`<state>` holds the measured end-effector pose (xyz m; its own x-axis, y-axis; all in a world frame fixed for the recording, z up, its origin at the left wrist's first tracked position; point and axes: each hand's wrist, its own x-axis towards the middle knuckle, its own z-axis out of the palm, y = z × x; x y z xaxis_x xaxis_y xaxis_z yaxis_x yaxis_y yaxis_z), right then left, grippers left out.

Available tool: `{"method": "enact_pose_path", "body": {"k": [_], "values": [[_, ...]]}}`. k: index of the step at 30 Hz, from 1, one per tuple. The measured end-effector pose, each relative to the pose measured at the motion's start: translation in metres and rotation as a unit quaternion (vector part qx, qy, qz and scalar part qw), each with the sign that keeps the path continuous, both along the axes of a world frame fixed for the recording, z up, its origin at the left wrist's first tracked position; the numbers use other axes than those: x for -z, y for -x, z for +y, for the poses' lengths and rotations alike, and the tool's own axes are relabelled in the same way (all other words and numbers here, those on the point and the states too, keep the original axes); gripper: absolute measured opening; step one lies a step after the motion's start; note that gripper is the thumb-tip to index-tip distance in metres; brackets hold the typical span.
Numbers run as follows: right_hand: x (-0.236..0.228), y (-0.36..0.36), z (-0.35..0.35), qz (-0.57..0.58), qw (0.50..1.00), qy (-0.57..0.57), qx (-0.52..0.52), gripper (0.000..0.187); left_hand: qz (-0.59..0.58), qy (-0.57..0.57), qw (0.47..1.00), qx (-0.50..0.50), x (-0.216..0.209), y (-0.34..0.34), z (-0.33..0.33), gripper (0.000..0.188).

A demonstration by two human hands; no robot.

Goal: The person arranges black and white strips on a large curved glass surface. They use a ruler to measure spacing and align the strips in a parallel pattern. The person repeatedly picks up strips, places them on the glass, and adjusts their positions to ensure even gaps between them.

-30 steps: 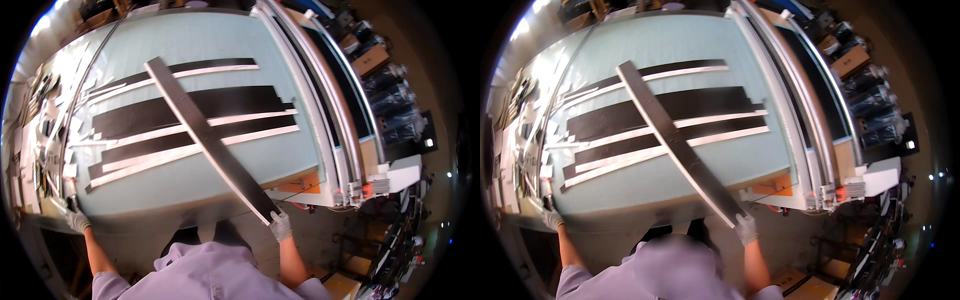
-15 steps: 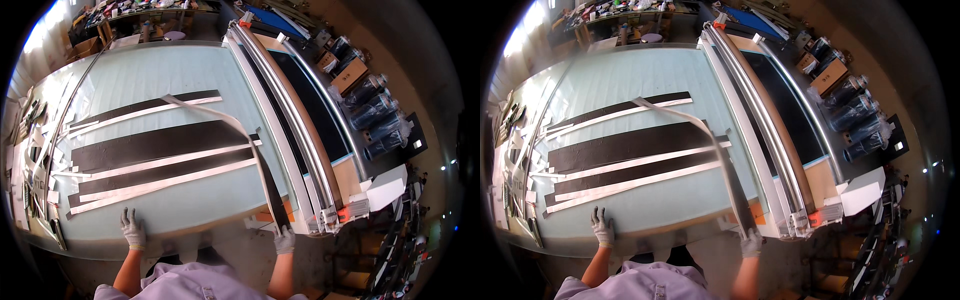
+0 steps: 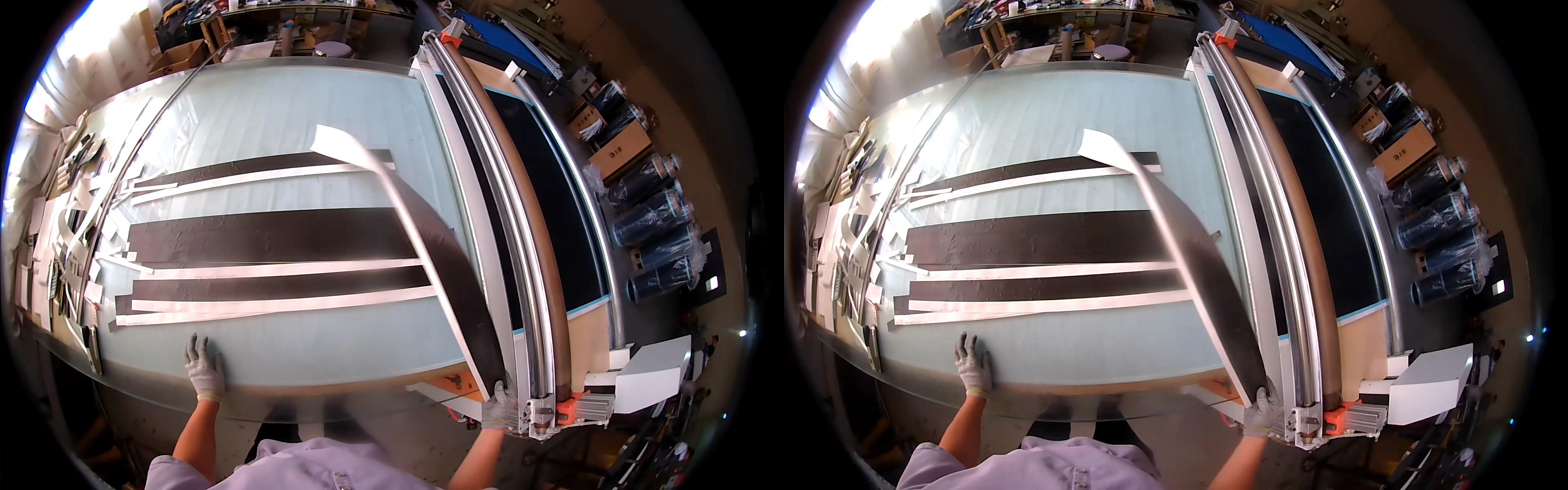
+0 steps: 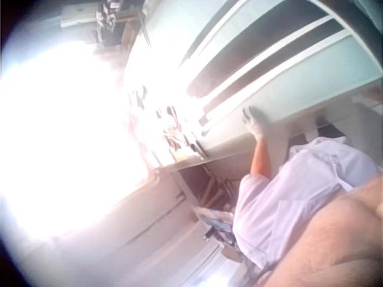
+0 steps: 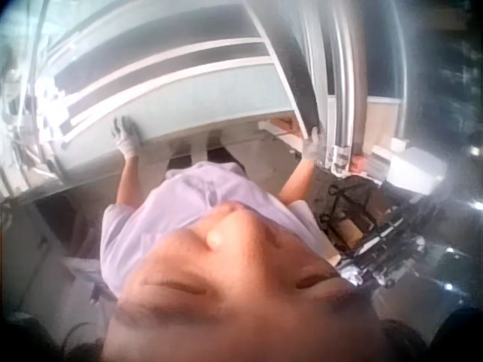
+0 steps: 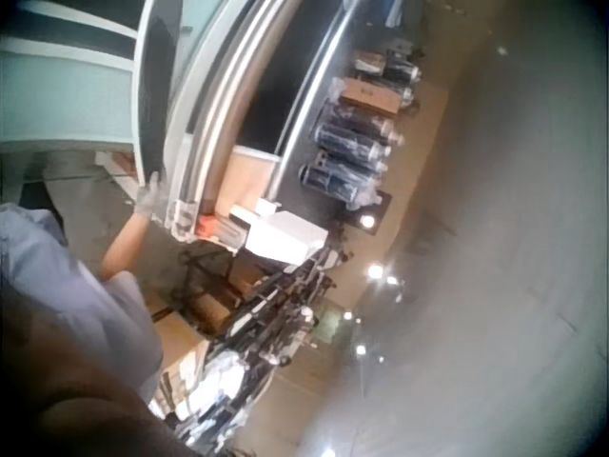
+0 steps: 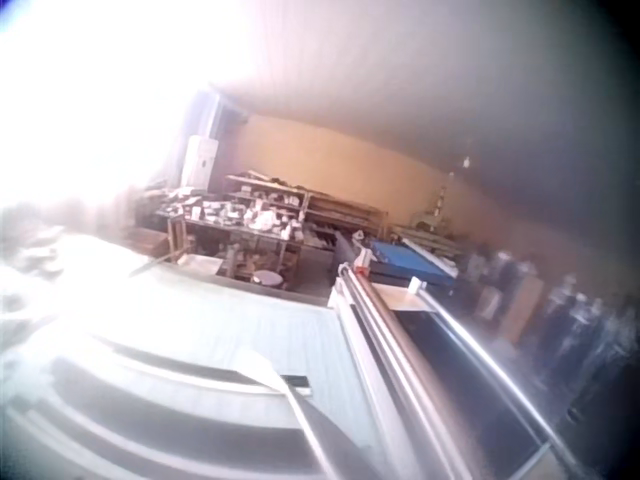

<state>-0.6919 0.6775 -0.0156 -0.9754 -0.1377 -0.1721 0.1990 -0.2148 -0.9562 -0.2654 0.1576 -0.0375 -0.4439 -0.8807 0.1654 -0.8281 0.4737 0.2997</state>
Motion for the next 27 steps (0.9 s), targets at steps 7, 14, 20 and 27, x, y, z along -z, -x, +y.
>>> {"method": "enact_pose_path", "body": {"k": [7,14,20,27], "values": [[0.002,-0.042,0.054,-0.134,0.991,0.0,0.026,0.037,0.0,-0.007,1.0,-0.007,0.004,0.0,0.0,0.052],[0.083,-0.024,-0.016,-0.113,0.984,0.133,0.02,0.032,-0.013,-0.015,1.0,-0.012,0.0,0.004,0.0,0.054],[-0.03,0.078,-0.194,0.116,0.963,-0.243,-0.007,0.031,0.0,-0.001,1.0,-0.016,0.001,0.002,-0.002,0.055],[-0.006,0.233,-0.292,0.043,0.992,-0.115,0.01,0.04,-0.01,0.005,0.999,-0.052,-0.002,-0.001,0.001,0.056]]}}
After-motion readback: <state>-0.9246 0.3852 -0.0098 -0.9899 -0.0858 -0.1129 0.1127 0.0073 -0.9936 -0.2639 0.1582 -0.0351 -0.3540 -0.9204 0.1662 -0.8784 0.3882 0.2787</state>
